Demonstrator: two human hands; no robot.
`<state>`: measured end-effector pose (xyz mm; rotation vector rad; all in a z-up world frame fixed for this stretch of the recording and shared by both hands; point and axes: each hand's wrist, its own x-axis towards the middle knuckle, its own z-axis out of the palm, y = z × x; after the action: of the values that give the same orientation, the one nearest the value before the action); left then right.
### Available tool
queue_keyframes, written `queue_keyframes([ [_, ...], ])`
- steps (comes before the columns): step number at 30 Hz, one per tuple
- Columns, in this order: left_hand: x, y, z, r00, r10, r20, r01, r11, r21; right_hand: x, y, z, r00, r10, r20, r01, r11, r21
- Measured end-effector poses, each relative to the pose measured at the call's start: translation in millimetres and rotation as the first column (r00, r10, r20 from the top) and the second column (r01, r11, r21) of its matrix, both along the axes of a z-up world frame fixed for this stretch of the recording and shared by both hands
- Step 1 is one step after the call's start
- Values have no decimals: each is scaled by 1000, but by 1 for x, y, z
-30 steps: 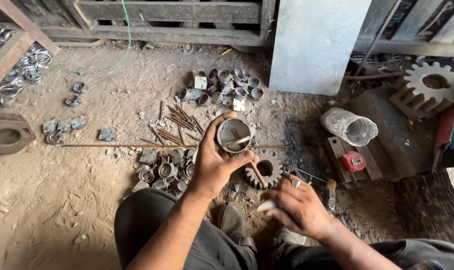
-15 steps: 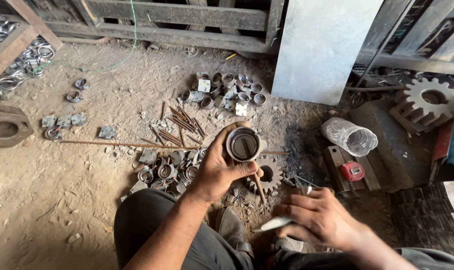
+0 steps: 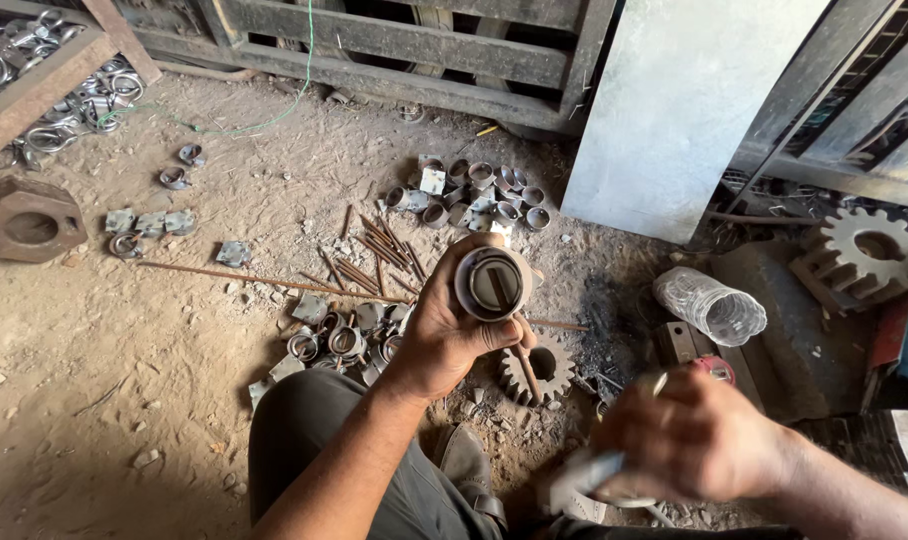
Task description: The person sits on the floor and uses a hammer to strike a metal ring held against a gear. The person then uses a welding torch to weld the metal ring to the gear, creating sparks. The person repeats this process with another metal ring.
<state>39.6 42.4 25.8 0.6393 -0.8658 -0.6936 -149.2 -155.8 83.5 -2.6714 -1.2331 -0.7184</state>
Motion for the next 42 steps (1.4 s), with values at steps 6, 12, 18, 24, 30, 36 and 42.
queue_keyframes([
  [6,-10,1,2,989,-59,-133,56,998,-31,-5,5,22,923,-141,357,236,942,-239],
  [12,-14,3,14,987,-117,-108,105,988,-118,-21,-3,-3,985,-156,74,157,988,-10],
  [18,-22,21,36,925,108,363,-16,968,-249,-23,-12,-17,951,-99,291,100,995,12],
  [24,-27,18,39,981,-30,189,55,990,-133,-20,3,-11,994,-96,48,85,977,197],
  [30,-25,19,32,968,98,230,-66,988,-141,-21,10,0,994,-100,34,96,989,114],
  [36,-18,20,34,996,-30,79,41,991,-130,-16,13,13,938,-40,346,54,998,-29],
  [42,-12,24,39,999,29,29,-22,973,-231,-6,18,29,922,-74,380,102,993,-52],
])
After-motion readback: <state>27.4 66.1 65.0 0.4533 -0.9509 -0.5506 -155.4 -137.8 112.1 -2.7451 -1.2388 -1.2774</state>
